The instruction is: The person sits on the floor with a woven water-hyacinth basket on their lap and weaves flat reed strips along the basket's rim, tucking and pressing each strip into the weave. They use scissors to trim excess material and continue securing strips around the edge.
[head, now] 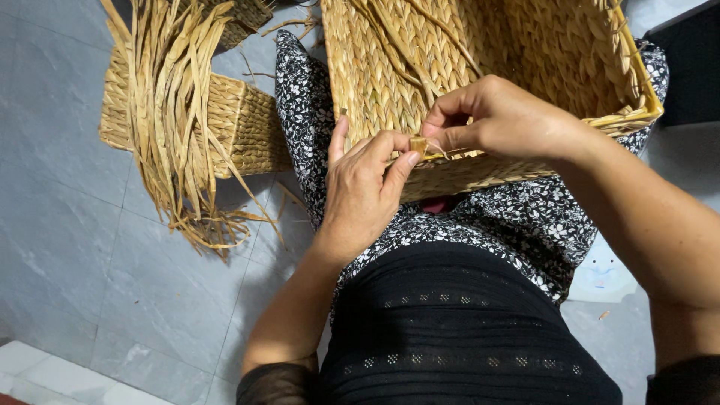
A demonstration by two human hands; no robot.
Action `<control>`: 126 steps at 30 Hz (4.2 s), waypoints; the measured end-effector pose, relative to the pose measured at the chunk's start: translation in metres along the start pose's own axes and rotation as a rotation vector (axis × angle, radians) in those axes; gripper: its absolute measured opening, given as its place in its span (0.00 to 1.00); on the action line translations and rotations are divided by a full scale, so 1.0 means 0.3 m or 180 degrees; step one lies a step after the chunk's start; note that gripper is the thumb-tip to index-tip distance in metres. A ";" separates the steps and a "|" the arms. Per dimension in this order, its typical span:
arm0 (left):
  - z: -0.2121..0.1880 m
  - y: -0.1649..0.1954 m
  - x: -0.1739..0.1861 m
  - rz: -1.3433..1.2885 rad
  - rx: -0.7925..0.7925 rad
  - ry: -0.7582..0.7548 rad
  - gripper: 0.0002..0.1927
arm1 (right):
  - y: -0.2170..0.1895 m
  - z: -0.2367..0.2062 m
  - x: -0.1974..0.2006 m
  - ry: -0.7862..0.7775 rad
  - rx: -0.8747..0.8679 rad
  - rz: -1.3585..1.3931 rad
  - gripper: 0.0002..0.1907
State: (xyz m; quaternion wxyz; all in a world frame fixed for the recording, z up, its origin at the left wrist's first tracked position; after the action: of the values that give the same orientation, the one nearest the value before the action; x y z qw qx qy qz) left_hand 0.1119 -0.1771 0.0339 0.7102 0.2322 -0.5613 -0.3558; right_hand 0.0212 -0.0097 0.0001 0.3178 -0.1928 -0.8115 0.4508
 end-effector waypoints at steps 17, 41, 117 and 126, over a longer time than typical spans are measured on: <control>0.006 0.010 -0.007 0.0105 0.0040 0.0154 0.08 | -0.012 -0.004 -0.008 -0.0122 0.0522 -0.0785 0.09; -0.003 0.014 0.009 -0.0079 -0.0389 0.0140 0.05 | 0.031 -0.298 -0.093 0.2219 0.2542 -0.0925 0.09; 0.031 0.048 -0.012 0.0140 -0.0316 -0.0186 0.07 | -0.010 -0.276 -0.109 0.2843 0.2720 -0.1511 0.09; 0.012 0.052 -0.027 0.0420 -0.0560 -0.0038 0.08 | -0.059 -0.267 -0.074 0.2826 0.1728 -0.1320 0.07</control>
State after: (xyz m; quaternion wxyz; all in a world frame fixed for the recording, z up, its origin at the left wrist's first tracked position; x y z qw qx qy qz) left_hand 0.1113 -0.1606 0.0410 0.7465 0.1294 -0.5461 -0.3575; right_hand 0.0919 0.0167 0.0389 0.7493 -0.1117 -0.4756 0.4472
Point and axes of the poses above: each hand's wrist, its own z-axis towards the middle knuckle, its own x-axis out of the back of the hand, y = z × x, the point moved 5 cm from there along z, towards the middle knuckle, and after that the axes turned 5 degrees about y, right-handed, at the moved point
